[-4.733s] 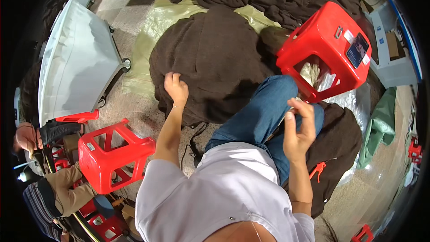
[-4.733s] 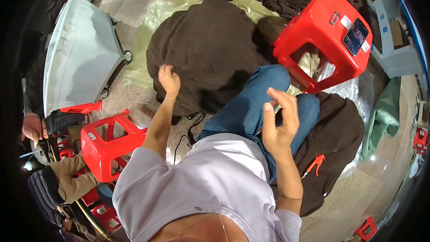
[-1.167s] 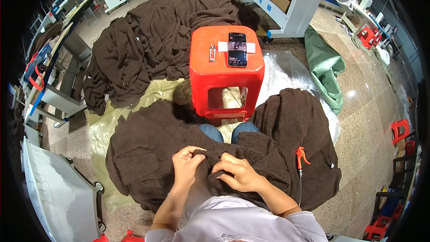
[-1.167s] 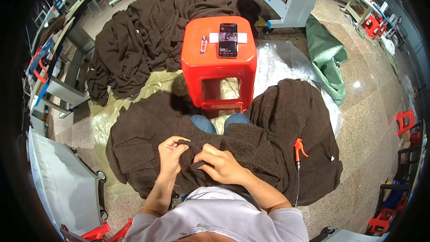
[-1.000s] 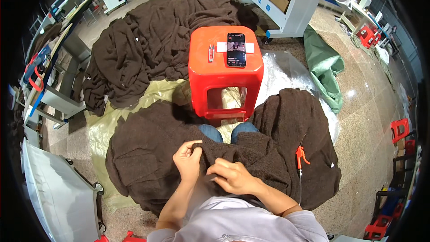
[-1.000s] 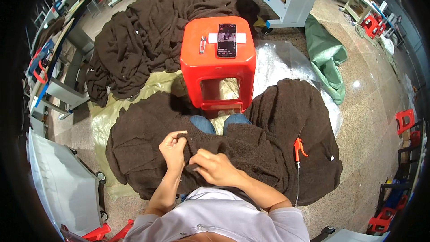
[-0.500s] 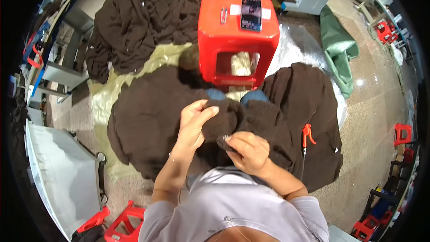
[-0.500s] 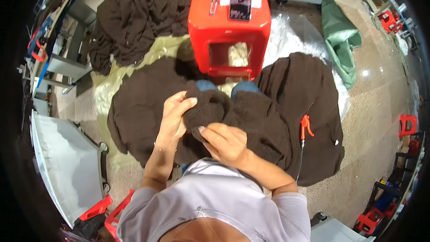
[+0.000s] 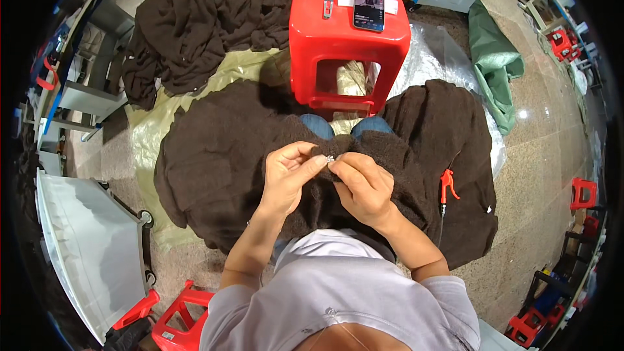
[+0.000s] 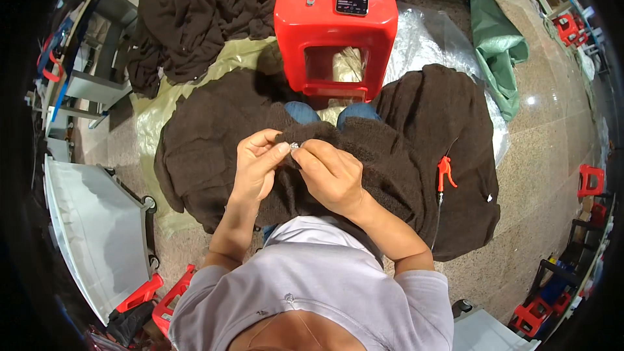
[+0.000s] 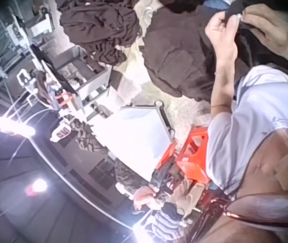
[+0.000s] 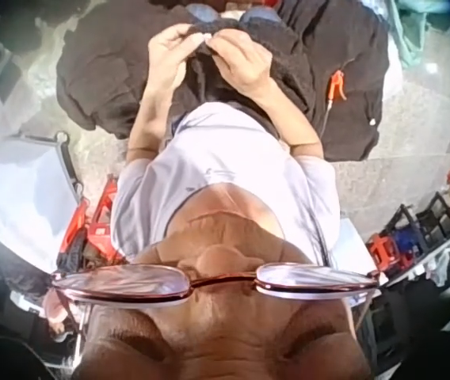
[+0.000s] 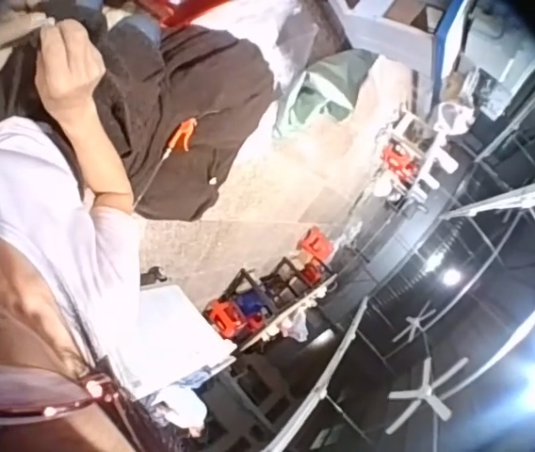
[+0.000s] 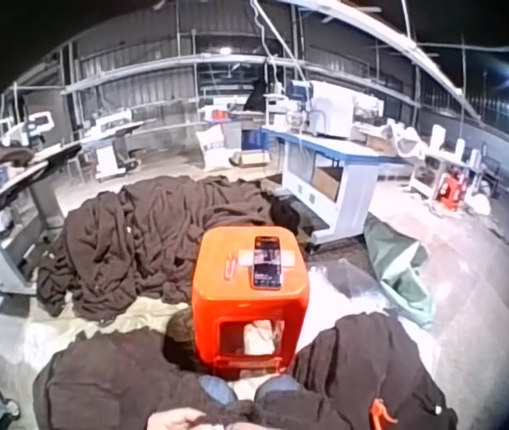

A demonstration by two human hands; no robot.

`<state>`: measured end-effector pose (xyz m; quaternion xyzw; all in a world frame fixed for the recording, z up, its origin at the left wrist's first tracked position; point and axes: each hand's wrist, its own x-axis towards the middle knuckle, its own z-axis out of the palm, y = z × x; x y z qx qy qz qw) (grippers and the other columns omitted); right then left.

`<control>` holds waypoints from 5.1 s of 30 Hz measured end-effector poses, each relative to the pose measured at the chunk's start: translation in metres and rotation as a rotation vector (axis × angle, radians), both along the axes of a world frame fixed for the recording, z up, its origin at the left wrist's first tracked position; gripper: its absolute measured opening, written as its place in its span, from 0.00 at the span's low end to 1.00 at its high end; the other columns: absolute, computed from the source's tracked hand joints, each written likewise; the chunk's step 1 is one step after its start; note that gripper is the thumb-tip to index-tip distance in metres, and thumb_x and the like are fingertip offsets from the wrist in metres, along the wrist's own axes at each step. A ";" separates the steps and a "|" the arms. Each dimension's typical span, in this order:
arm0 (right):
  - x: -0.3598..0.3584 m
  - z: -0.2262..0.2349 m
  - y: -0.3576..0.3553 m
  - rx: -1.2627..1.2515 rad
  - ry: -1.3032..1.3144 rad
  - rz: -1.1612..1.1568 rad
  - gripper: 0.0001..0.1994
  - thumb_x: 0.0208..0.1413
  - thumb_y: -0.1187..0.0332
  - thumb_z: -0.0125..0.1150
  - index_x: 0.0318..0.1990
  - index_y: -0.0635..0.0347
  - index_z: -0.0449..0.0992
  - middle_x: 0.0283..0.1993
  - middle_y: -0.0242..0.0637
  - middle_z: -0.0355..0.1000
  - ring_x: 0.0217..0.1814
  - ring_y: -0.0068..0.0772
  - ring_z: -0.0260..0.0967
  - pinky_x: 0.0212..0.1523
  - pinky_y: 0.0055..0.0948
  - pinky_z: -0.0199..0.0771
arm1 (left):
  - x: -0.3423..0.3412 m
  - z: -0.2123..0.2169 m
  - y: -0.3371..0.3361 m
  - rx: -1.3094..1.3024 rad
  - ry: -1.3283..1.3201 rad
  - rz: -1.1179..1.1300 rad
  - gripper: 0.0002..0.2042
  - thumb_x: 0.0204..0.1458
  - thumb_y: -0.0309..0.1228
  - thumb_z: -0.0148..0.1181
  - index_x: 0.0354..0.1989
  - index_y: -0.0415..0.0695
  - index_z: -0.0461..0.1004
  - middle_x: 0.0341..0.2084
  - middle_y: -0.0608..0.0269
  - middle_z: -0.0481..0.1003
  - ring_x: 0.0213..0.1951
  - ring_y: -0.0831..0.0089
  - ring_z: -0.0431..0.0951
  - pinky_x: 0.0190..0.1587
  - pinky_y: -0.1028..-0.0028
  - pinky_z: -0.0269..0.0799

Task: Inspect pieces of brown fabric for quality or finishing details.

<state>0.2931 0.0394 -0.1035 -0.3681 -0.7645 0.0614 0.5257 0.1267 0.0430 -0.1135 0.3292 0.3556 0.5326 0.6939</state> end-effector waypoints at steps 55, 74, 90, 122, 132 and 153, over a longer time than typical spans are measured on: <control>0.006 0.012 -0.012 -0.456 0.191 0.027 0.06 0.42 0.77 0.62 0.26 0.66 0.70 0.20 0.42 0.64 0.18 0.40 0.64 0.20 0.34 0.64 | 0.023 0.006 -0.024 0.576 0.618 0.247 0.04 0.55 0.15 0.59 0.38 0.33 0.72 0.34 0.57 0.75 0.35 0.79 0.73 0.39 0.80 0.70; 0.052 -0.010 0.015 -0.824 0.622 -0.017 0.05 0.57 0.73 0.64 0.32 0.61 0.73 0.26 0.21 0.67 0.26 0.07 0.58 0.29 0.13 0.59 | -0.033 -0.016 -0.005 -0.197 0.023 0.139 0.04 0.56 0.22 0.61 0.39 0.37 0.77 0.34 0.67 0.78 0.35 0.81 0.75 0.41 0.80 0.70; 0.044 0.006 0.011 -0.710 -0.091 0.332 0.10 0.56 0.63 0.62 0.32 0.60 0.71 0.32 0.40 0.71 0.31 0.44 0.70 0.30 0.39 0.68 | -0.023 0.011 0.002 0.076 0.778 -0.354 0.05 0.49 0.22 0.68 0.33 0.36 0.78 0.24 0.72 0.74 0.28 0.88 0.69 0.30 0.85 0.63; 0.030 0.008 -0.003 -0.456 0.114 0.091 0.05 0.52 0.78 0.64 0.31 0.65 0.72 0.26 0.40 0.71 0.22 0.36 0.71 0.23 0.29 0.67 | 0.035 -0.015 0.007 0.007 0.034 -0.064 0.06 0.49 0.13 0.57 0.32 0.34 0.77 0.30 0.66 0.74 0.32 0.82 0.73 0.39 0.80 0.70; 0.034 0.020 0.000 -0.430 0.060 0.152 0.12 0.48 0.76 0.69 0.39 0.64 0.73 0.35 0.43 0.73 0.36 0.42 0.74 0.35 0.32 0.74 | 0.045 0.002 0.007 0.132 0.203 0.239 0.11 0.49 0.11 0.53 0.40 0.32 0.78 0.33 0.65 0.78 0.31 0.83 0.74 0.36 0.84 0.69; 0.109 0.023 -0.011 -0.443 0.281 -0.354 0.10 0.49 0.87 0.59 0.38 0.66 0.77 0.37 0.33 0.74 0.40 0.22 0.72 0.44 0.20 0.70 | -0.001 0.010 0.030 -0.195 -0.205 -0.053 0.07 0.59 0.26 0.58 0.38 0.35 0.78 0.35 0.57 0.80 0.37 0.74 0.80 0.44 0.75 0.75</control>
